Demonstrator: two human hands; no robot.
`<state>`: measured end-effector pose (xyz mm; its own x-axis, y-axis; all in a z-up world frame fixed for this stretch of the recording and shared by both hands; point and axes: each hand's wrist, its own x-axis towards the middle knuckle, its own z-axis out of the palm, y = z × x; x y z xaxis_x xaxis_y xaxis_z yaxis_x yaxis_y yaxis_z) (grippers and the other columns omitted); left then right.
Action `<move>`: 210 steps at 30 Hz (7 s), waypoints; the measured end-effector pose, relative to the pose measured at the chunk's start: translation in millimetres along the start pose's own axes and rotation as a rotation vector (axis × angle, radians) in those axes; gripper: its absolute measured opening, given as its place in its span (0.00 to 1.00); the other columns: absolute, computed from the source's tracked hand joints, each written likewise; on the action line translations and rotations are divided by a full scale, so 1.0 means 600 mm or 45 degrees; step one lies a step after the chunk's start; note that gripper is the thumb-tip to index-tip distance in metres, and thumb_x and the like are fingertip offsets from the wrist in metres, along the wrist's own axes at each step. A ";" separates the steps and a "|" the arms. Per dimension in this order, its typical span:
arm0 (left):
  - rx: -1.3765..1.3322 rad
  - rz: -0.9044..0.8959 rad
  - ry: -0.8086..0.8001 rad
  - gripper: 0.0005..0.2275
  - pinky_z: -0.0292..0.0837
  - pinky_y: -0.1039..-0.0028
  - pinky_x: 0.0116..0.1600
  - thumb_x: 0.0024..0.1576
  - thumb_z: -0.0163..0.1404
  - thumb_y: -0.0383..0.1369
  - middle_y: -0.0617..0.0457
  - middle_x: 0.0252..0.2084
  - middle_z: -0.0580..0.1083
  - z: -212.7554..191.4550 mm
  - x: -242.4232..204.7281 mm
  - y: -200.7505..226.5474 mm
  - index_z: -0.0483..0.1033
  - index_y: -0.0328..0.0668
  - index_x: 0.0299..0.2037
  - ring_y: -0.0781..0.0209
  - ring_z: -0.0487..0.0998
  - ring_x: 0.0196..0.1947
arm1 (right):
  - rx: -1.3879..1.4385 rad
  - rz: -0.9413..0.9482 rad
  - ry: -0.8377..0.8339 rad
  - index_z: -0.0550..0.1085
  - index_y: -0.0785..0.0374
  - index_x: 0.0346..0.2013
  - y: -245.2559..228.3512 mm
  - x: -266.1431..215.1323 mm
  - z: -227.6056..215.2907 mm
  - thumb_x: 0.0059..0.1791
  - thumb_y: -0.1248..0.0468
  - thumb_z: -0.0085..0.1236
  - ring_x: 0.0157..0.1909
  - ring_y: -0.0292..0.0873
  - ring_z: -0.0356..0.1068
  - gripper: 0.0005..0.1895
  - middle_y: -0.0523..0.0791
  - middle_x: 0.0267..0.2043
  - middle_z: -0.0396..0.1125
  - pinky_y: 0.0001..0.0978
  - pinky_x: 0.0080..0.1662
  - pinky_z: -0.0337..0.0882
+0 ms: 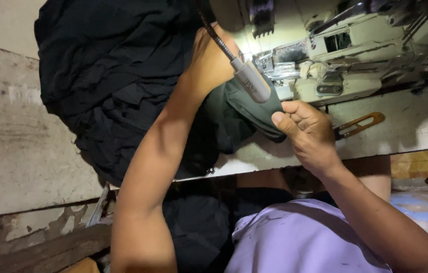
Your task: Trimming excess threads from black fabric pieces using thread nippers at a sewing station.
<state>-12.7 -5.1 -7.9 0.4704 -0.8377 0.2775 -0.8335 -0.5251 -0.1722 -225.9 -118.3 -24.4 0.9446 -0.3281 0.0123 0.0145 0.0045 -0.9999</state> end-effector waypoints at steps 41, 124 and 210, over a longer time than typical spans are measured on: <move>-0.208 0.009 0.387 0.09 0.65 0.73 0.45 0.50 0.40 0.30 0.55 0.40 0.67 -0.105 -0.134 0.097 0.69 0.50 0.39 0.55 0.70 0.45 | -0.048 -0.349 0.028 0.70 0.71 0.36 0.008 -0.021 -0.016 0.45 0.72 0.50 0.23 0.29 0.60 0.06 0.44 0.19 0.63 0.20 0.28 0.62; -0.572 -0.079 0.079 0.06 0.50 0.63 0.51 0.48 0.46 0.32 0.54 0.25 0.70 -0.283 -0.168 0.075 0.71 0.39 0.25 0.58 0.67 0.29 | -0.518 -1.182 -0.115 0.70 0.71 0.31 -0.027 0.056 -0.004 0.39 0.80 0.48 0.33 0.47 0.65 0.08 0.54 0.32 0.65 0.28 0.35 0.66; -1.372 -0.147 0.058 0.05 0.58 0.68 0.51 0.49 0.44 0.32 0.50 0.29 0.68 -0.239 -0.168 0.052 0.67 0.39 0.26 0.60 0.69 0.36 | -0.331 -0.949 -0.005 0.72 0.68 0.28 -0.043 0.046 0.003 0.41 0.78 0.50 0.18 0.48 0.64 0.06 0.50 0.30 0.68 0.28 0.19 0.59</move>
<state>-127.9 84.8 94.3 0.5694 -0.7739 0.2774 -0.6119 -0.1737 0.7716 -199.3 -125.8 2.0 0.7169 -0.1543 0.6799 0.5677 -0.4368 -0.6978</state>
